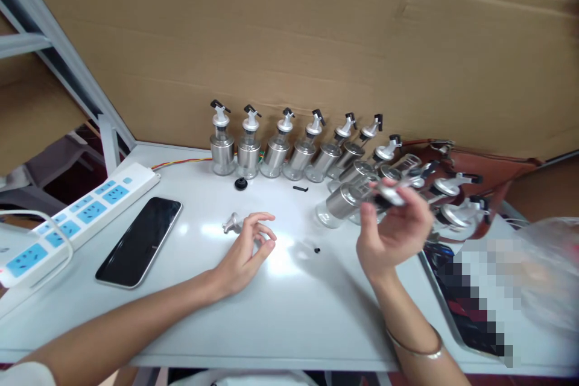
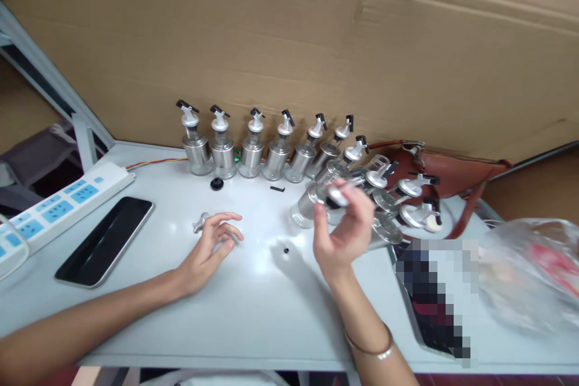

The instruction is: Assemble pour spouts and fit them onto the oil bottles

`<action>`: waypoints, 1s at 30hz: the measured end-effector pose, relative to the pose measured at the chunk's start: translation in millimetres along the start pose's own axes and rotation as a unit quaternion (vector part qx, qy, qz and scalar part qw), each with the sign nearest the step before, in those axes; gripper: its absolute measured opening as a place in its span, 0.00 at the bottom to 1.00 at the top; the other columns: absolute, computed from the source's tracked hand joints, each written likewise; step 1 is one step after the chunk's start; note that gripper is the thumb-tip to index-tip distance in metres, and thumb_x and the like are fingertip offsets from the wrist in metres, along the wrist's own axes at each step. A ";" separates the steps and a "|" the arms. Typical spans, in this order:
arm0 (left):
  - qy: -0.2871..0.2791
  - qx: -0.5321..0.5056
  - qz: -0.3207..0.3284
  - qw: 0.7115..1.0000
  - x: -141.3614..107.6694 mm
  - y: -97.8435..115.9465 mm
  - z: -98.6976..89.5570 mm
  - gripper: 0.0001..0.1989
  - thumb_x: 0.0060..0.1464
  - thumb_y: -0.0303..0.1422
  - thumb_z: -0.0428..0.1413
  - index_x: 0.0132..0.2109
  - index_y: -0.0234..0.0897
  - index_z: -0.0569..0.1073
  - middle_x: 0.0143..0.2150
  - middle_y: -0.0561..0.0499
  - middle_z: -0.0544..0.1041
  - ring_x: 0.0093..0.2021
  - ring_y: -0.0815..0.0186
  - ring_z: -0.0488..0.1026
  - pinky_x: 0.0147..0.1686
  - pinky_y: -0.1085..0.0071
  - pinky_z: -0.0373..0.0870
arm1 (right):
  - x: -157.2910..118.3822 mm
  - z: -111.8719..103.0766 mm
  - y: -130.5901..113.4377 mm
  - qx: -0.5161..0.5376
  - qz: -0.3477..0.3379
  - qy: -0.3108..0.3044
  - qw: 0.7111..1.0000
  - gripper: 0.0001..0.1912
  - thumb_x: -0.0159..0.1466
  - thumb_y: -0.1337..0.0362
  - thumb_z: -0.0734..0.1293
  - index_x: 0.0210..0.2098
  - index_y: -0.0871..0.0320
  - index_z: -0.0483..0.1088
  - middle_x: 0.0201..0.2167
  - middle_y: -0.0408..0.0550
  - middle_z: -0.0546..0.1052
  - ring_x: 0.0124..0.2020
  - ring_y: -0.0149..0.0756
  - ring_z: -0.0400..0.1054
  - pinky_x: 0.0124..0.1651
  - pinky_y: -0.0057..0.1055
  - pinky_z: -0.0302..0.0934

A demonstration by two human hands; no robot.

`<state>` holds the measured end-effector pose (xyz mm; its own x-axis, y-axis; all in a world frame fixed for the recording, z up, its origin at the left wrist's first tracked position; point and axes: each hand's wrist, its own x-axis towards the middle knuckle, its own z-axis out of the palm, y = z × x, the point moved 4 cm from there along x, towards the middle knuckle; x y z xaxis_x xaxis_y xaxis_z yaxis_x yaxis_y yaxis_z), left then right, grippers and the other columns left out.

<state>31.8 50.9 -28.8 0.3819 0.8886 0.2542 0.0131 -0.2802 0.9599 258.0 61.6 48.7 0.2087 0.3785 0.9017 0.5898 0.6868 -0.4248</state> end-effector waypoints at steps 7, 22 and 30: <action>-0.001 0.015 -0.063 0.998 0.6 -4.7 -1.7 0.14 0.64 0.32 0.48 0.54 0.43 0.55 0.51 0.45 0.66 0.45 0.63 0.69 0.42 0.63 0.65 | 6.5 -0.7 35.7 0.005 0.162 -0.031 0.986 0.43 0.54 0.65 0.74 0.63 0.48 0.52 0.66 0.57 0.51 0.58 0.52 0.66 0.52 0.51 0.68; -0.039 0.087 -0.057 0.994 3.8 -1.6 2.8 0.41 0.47 0.30 0.62 0.62 0.42 0.49 0.66 0.38 0.56 0.66 0.50 0.55 0.62 0.50 0.55 | -22.9 31.8 -24.8 0.198 0.117 -0.195 0.953 0.41 0.60 0.75 0.67 0.66 0.41 0.51 0.69 0.53 0.52 0.56 0.46 0.69 0.48 0.39 0.73; -0.147 0.230 -0.031 0.962 7.7 3.8 9.8 0.35 0.51 0.40 0.63 0.61 0.37 0.57 0.62 0.37 0.65 0.61 0.46 0.62 0.60 0.47 0.59 | -31.2 31.4 -46.6 0.239 0.084 -0.233 0.939 0.45 0.58 0.78 0.68 0.68 0.47 0.48 0.70 0.55 0.50 0.57 0.48 0.69 0.47 0.39 0.75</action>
<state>43.8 53.1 -24.4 0.6109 0.7868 0.0879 0.4256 -0.4201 0.8015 199.5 37.4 37.9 -0.1628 0.6601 0.7334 0.1379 0.7512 -0.6455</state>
